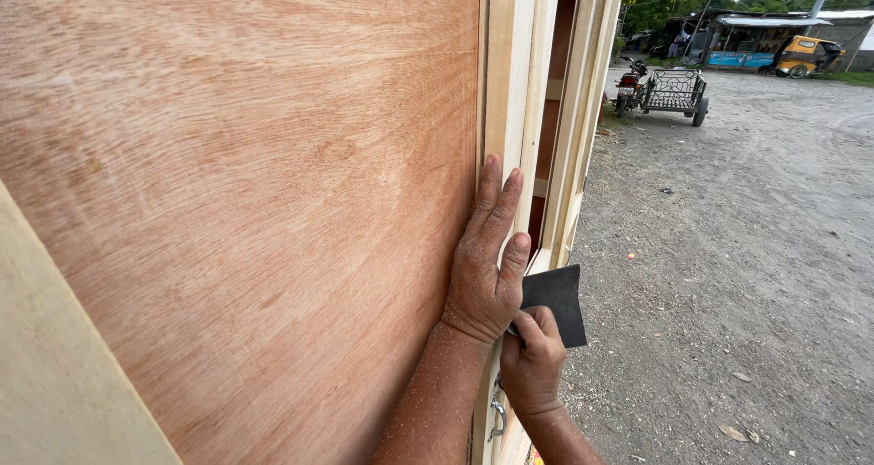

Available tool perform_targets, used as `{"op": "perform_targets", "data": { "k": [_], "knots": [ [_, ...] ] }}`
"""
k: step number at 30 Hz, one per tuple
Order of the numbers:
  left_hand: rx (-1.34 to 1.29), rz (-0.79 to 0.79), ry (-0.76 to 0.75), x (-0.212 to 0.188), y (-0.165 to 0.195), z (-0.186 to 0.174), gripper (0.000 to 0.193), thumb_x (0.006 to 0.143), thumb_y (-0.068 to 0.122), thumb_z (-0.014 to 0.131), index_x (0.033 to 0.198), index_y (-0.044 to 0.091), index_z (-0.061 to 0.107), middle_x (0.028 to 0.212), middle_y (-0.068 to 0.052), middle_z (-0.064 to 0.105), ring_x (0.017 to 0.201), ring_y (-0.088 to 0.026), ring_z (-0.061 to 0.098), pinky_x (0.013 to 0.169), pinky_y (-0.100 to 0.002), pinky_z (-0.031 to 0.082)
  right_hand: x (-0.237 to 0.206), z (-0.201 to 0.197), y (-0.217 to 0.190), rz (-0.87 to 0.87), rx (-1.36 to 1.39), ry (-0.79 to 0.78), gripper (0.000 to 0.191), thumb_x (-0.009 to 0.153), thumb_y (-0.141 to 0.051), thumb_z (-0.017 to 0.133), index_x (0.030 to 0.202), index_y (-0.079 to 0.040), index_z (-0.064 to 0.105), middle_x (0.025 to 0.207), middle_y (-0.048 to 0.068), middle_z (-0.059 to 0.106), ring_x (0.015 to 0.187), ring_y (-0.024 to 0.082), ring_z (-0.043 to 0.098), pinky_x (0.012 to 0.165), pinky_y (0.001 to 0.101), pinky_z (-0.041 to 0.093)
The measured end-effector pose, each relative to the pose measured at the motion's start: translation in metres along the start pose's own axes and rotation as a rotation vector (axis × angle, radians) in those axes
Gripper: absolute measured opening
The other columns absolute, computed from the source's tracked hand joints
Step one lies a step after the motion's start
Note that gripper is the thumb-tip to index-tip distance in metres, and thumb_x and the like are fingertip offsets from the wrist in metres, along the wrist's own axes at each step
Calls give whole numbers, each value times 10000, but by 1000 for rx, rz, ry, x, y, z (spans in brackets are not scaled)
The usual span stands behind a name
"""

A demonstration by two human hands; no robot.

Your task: The person sands the wooden frame and trim of a cabinet door using a folded sheet of sandpaper, working by hand along the vertical stiles, corners, and lower rails. They move progressively around the frame, brushing away dust and sanding different sections including the edges near the handle and hinges.

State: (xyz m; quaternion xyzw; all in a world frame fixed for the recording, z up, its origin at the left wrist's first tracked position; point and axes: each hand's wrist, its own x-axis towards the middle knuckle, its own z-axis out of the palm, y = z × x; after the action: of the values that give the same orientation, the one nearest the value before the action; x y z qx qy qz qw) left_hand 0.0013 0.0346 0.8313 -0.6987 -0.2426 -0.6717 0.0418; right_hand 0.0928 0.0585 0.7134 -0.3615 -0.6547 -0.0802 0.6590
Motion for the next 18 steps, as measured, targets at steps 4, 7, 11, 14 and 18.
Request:
{"op": "perform_targets", "data": {
  "k": [4, 7, 11, 14, 18],
  "knots": [
    [-48, -21, -16, -11, 1, -3, 515, 1105, 250, 421, 1576, 43, 430, 1734, -212, 260, 1641, -392, 214, 1337, -466, 201, 38, 12, 17, -24, 53, 61, 65, 877, -21, 751, 939, -18, 733, 795, 61, 596, 674, 164, 609, 559, 306, 525],
    [-98, -17, 7, -14, -1, -2, 506, 1114, 267, 412, 1562, 34, 451, 1732, -208, 285, 1642, -378, 254, 1340, -455, 239, 31, 9, 23, -27, 56, 43, 90, 874, -23, 748, 962, -42, 748, 805, 50, 624, 688, 158, 630, 582, 292, 545],
    [-52, -8, 32, -15, -5, 1, 500, 1119, 264, 407, 1551, 21, 465, 1721, -204, 302, 1635, -373, 249, 1339, -460, 225, -33, -9, 22, 8, -4, -59, 199, 792, 12, 709, 958, -79, 770, 824, 27, 676, 744, 137, 685, 646, 289, 577],
    [-55, -8, 39, -19, -7, 3, 488, 1132, 267, 396, 1552, 30, 471, 1725, -194, 310, 1644, -362, 253, 1349, -456, 232, -43, -8, 30, 145, -12, -167, 113, 853, -13, 728, 931, -84, 770, 821, 20, 695, 691, 131, 695, 587, 274, 583],
    [-58, -30, 17, -30, -5, 2, 500, 1120, 270, 395, 1554, 31, 465, 1726, -192, 298, 1641, -356, 246, 1344, -460, 221, -14, 10, 40, 74, 10, -24, 151, 853, 3, 721, 971, -75, 773, 840, 32, 690, 727, 147, 688, 622, 278, 580]
  ]
}}
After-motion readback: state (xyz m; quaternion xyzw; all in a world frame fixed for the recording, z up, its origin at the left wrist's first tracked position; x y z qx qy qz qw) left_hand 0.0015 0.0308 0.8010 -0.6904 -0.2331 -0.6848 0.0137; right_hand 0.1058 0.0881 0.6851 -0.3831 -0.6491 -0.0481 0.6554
